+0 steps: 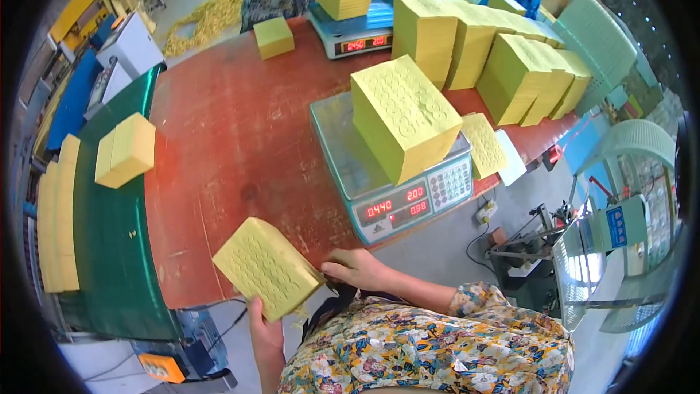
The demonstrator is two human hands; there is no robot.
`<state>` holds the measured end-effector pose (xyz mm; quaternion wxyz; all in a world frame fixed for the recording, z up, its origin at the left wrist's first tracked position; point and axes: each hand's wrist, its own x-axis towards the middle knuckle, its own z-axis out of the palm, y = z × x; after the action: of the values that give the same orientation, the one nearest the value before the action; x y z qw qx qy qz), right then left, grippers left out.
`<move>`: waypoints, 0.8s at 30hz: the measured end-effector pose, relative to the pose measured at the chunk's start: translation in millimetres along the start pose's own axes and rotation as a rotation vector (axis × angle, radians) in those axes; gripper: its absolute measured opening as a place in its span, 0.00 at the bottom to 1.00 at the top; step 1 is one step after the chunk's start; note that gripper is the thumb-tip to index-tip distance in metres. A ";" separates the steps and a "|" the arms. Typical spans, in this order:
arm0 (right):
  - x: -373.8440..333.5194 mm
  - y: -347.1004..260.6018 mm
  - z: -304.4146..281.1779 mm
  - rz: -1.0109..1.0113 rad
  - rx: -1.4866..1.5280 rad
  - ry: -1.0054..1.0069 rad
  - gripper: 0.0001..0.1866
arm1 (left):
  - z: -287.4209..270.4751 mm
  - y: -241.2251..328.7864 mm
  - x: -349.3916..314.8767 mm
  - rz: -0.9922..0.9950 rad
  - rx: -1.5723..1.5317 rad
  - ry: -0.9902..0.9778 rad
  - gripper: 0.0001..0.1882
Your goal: Weigh stacks of textured yellow paper sheets or square foam materials on an electronic scale and move them between processing areas and conveyor lines.
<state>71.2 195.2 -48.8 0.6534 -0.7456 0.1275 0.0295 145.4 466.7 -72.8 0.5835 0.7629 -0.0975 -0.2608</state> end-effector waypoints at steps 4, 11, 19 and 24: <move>-7.7 28.7 11.3 0.226 -0.022 -0.127 0.28 | 0.0 1.4 0.7 -0.094 -0.588 0.009 0.30; 3.1 -19.3 13.1 0.185 0.573 -0.109 0.38 | -7.2 42.0 -11.0 0.158 -0.444 0.084 0.22; -7.7 -153.6 -156.2 -0.345 0.200 0.202 0.28 | 71.6 225.6 68.7 0.444 -0.498 -0.095 0.24; 6.1 -171.1 -265.4 -0.363 0.221 0.309 0.25 | 168.6 347.0 113.4 0.279 -0.434 -0.323 0.30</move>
<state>83.6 -46.9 153.6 0.6981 -0.6761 0.0926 -0.2167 209.0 169.6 190.7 0.7400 0.5482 -0.2347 -0.3110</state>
